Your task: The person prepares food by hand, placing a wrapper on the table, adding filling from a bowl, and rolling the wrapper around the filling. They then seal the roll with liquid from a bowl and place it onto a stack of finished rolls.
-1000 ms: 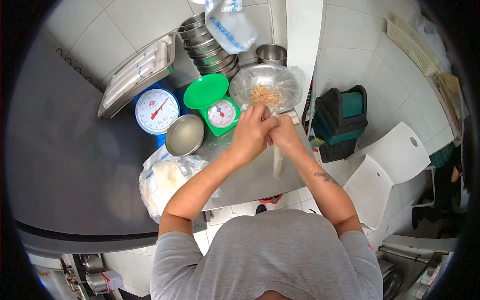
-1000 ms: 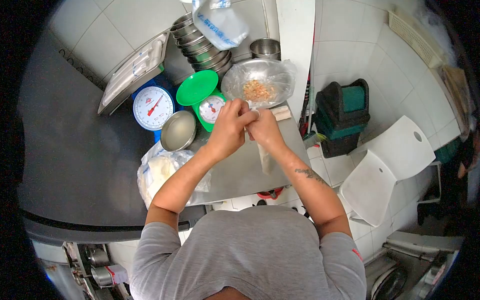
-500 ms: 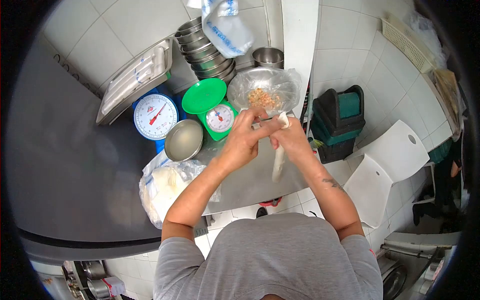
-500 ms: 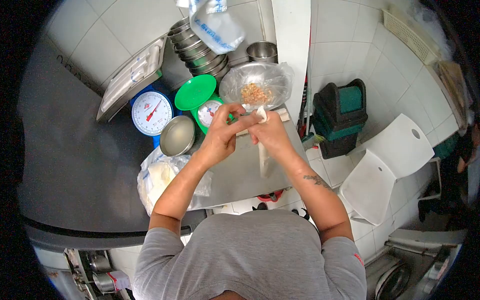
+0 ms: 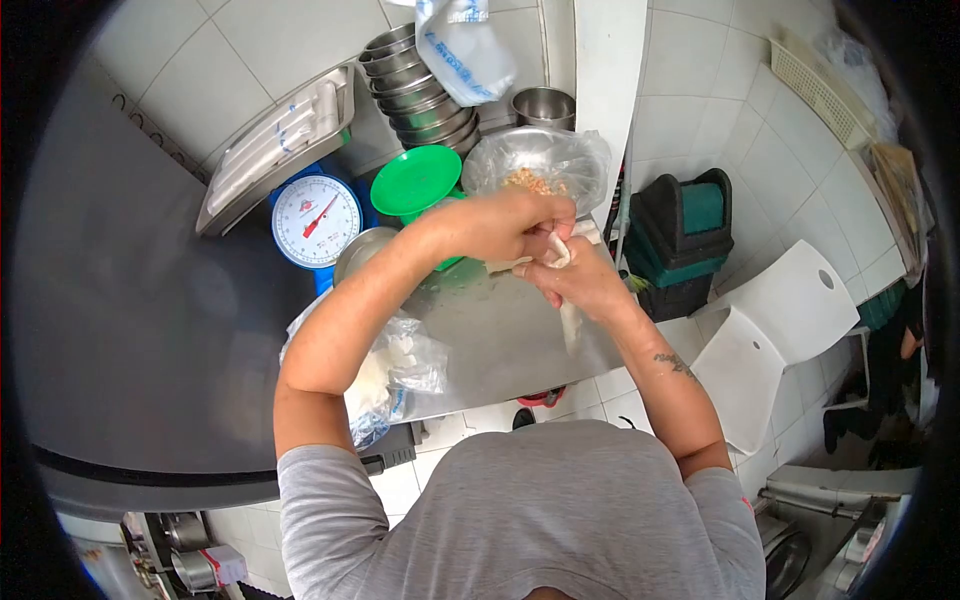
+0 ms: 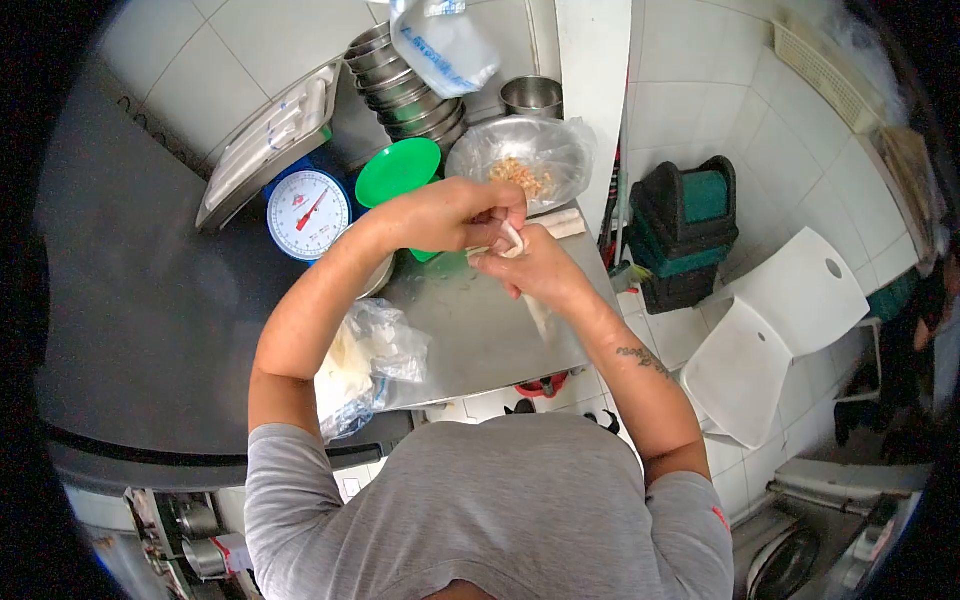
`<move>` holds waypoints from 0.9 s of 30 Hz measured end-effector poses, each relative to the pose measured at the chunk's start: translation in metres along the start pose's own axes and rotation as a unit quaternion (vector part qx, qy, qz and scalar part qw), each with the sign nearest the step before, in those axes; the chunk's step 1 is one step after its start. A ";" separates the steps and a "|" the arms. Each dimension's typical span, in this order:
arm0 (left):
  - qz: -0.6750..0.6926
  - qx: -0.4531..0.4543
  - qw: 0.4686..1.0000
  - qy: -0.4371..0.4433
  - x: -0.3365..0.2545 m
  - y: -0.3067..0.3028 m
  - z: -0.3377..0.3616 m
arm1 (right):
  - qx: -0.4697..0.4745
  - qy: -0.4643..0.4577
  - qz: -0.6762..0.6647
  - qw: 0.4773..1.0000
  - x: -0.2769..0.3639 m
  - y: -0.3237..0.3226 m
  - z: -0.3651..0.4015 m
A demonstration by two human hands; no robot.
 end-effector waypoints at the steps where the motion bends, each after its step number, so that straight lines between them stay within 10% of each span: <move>1: -0.012 -0.010 1.000 0.006 -0.001 0.000 -0.002 | 0.016 0.001 0.009 1.000 -0.002 0.001 -0.001; 27: -0.073 -0.294 0.953 0.028 -0.020 0.017 0.005 | -0.112 -0.047 -0.013 0.992 0.008 -0.032 -0.005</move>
Point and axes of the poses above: each hand's wrist, its own z-axis away from the middle knuckle, its own y-axis out of the palm, x = y × z, the point moved 7 cm from there along -z, towards the middle knuckle, and after that the axes turned 15 degrees about -z, right-handed, at the moved point
